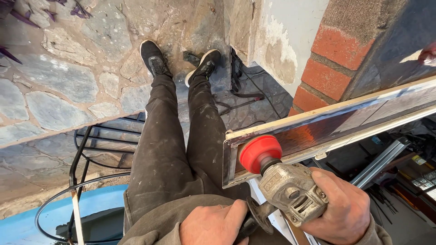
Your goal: Use an angle grinder with a wire brush attachment to clean or sand the edges of a window frame.
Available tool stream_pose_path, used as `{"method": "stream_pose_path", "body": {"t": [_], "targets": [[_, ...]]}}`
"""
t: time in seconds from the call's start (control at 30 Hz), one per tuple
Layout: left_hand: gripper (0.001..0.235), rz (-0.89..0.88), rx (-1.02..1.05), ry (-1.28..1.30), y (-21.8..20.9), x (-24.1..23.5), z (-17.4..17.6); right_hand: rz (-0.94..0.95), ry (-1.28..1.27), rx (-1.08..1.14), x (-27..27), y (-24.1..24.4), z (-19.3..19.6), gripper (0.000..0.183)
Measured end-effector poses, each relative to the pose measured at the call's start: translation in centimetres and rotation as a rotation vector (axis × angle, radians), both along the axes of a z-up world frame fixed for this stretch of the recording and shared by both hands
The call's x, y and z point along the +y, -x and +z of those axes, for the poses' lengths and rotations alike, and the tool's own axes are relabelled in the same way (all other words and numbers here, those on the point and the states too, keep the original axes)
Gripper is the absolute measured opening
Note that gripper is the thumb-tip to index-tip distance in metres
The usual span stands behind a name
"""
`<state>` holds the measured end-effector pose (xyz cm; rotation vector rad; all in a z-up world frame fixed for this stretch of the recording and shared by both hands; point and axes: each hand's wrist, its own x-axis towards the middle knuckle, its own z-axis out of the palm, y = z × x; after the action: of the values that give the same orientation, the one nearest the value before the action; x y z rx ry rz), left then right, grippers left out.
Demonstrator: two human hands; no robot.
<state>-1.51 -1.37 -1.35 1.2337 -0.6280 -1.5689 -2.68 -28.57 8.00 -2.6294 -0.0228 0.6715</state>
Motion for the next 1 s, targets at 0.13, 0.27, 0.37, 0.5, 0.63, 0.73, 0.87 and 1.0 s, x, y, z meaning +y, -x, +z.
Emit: {"method": "stream_pose_path", "body": {"t": [0.13,0.27,0.37,0.5,0.63,0.73,0.87,1.0], "targets": [[0.047,0.008,-0.001,-0.004,-0.1,-1.5,0.2,-0.003,0.039,0.031,-1.8,0.8,0.0,0.087],[0.043,0.018,0.000,-0.009,-1.0,-3.9,0.6,0.010,0.064,0.029,-4.1,1.2,0.3,0.089],[0.047,0.068,-0.013,-0.001,-1.7,-5.7,1.0,-0.008,0.083,0.009,-5.7,1.5,0.3,0.090],[0.040,0.095,-0.132,-0.042,-1.3,-5.9,2.1,0.008,0.045,-0.003,-5.8,0.6,0.4,0.089],[0.049,0.049,-0.257,-0.104,1.2,-2.3,2.5,0.077,-0.063,-0.086,-3.1,-1.1,-0.2,0.081],[0.060,0.076,-0.289,-0.137,2.0,1.2,2.7,0.029,-0.152,-0.118,-0.6,-2.8,0.5,0.075],[0.064,0.044,-0.257,-0.233,0.0,3.1,2.6,-0.009,-0.176,-0.111,1.3,-4.1,-0.2,0.074],[0.055,-0.256,-0.230,-0.289,-4.0,2.0,2.6,-0.110,-0.109,-0.096,0.8,-2.8,-0.6,0.076]]}}
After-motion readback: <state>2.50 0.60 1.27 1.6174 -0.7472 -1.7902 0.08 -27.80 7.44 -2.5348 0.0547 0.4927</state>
